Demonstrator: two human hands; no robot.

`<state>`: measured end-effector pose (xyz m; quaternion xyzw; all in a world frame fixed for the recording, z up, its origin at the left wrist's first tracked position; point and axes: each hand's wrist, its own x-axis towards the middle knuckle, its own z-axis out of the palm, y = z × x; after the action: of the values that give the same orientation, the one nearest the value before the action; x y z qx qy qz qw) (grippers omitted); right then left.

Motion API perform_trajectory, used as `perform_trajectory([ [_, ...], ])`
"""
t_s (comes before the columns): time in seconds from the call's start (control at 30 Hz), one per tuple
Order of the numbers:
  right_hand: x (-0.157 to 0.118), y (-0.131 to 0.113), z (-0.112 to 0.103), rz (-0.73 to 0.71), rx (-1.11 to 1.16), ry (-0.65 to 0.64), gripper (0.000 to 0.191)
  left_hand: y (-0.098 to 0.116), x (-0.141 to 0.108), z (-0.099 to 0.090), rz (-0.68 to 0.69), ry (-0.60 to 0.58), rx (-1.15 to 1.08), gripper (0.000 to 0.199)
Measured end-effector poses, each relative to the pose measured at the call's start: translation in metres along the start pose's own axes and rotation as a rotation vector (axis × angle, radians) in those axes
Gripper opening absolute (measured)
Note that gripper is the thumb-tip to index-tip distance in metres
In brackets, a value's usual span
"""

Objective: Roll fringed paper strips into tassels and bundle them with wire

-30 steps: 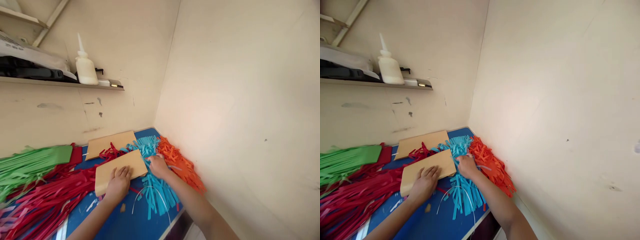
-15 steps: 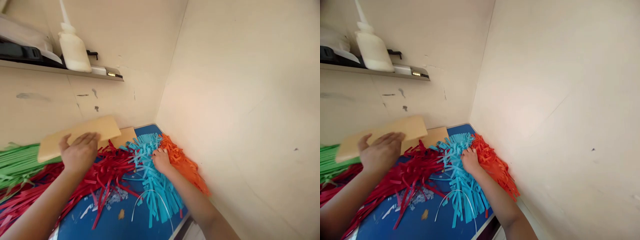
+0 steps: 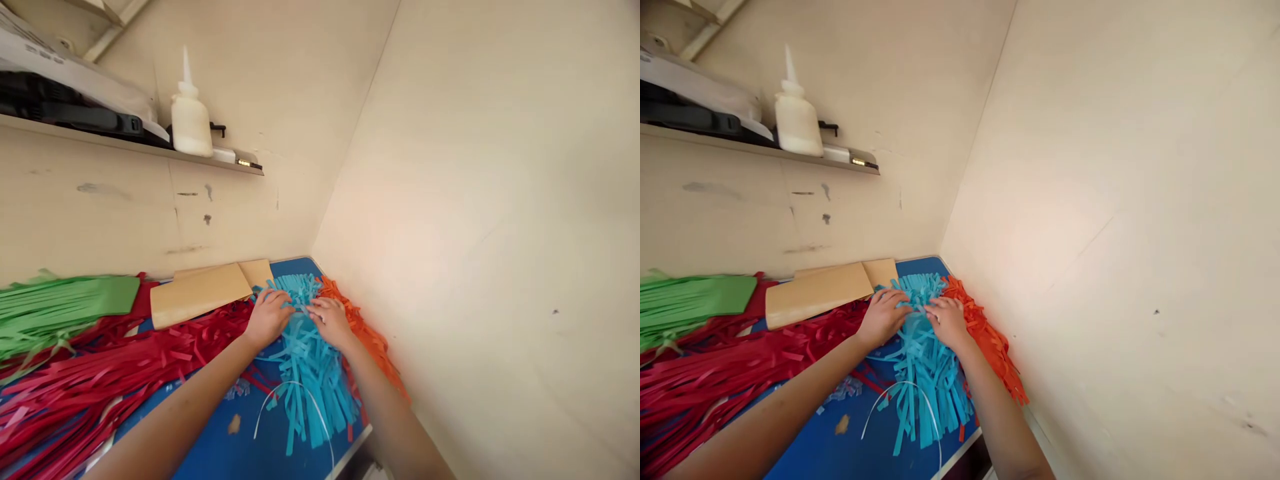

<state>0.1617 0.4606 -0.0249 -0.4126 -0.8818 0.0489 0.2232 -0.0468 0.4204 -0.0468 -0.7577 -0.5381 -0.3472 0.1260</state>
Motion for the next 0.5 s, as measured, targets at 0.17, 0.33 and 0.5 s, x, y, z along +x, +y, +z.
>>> perform_trajectory([
  [0.17, -0.051, -0.050, -0.010, -0.105, 0.431, 0.116, 0.028, -0.016, 0.045, -0.031, -0.268, 0.289, 0.053, 0.031],
  [0.33, -0.091, -0.122, 0.022, -0.059, 0.845, -0.174, 0.035, -0.002, 0.005, -0.095, -0.158, 0.324, 0.137, 0.016],
  [0.5, -0.097, -0.179, 0.072, 0.125, 1.317, -0.429, 0.077, 0.020, -0.100, -0.149, -0.057, 0.417, 0.297, 0.016],
])
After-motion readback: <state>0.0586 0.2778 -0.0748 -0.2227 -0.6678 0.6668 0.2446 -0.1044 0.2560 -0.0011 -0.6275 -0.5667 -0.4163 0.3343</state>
